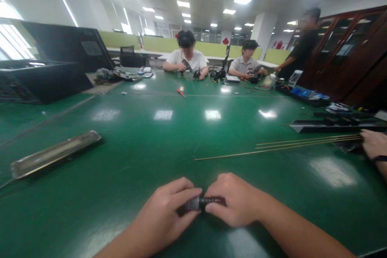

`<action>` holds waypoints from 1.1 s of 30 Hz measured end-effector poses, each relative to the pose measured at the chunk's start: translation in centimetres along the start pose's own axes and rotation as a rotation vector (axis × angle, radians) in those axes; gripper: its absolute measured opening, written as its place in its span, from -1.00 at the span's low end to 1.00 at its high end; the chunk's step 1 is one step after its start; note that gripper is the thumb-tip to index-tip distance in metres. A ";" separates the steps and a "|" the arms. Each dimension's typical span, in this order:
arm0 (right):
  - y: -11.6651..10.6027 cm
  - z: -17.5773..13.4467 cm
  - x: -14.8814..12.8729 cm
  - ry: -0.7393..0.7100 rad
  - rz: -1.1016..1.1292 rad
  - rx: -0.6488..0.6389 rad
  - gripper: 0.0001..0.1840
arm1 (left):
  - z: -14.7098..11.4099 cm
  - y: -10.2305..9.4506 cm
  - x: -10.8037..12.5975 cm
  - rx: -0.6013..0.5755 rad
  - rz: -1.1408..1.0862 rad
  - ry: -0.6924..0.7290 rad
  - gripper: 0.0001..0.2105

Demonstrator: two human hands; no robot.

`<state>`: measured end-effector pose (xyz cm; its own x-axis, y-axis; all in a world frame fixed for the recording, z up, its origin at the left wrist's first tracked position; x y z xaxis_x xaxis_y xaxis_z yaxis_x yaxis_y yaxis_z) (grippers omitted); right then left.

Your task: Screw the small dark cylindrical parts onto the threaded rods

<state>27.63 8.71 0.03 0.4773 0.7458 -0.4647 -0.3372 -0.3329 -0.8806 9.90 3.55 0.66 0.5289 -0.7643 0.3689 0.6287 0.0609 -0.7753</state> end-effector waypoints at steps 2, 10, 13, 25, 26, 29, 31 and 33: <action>0.0 0.0 0.0 0.000 0.000 0.001 -0.75 | 0.0 -0.1 0.0 0.001 -0.003 0.004 -0.67; -0.1 -0.1 -0.1 0.012 0.004 0.006 -0.74 | 0.4 -0.4 0.1 0.006 0.024 0.017 -0.69; -0.2 0.0 -0.1 0.016 0.008 0.000 -0.74 | 0.5 -0.5 0.2 0.000 0.036 0.023 -0.70; -0.4 0.0 0.1 0.047 0.023 0.022 -0.69 | 0.3 -0.8 0.1 0.016 0.092 0.069 -0.74; -0.4 0.0 0.1 0.047 0.032 0.024 -0.68 | 0.3 -0.8 0.1 0.016 0.095 0.070 -0.74; -0.5 0.1 0.0 0.043 0.059 0.030 -0.64 | 0.2 -0.8 0.1 0.027 0.124 0.086 -0.74; -0.5 0.1 0.0 0.045 0.064 0.037 -0.63 | 0.2 -0.7 0.1 0.029 0.137 0.090 -0.74; -0.6 0.1 0.0 0.046 0.056 0.044 -0.64 | 0.2 -0.8 0.0 0.026 0.132 0.084 -0.75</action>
<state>27.73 8.95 0.60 0.4929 0.6995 -0.5175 -0.3988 -0.3470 -0.8488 9.51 3.61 1.36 0.5590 -0.7995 0.2197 0.5722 0.1802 -0.8001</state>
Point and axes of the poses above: each hand's wrist, its own z-axis towards the middle knuckle, its own y-axis out of the palm, x = y × z, the point moved 4 cm from there along z, towards the middle knuckle, and after that the axes turned 12 degrees about y, right-handed, at the moved point
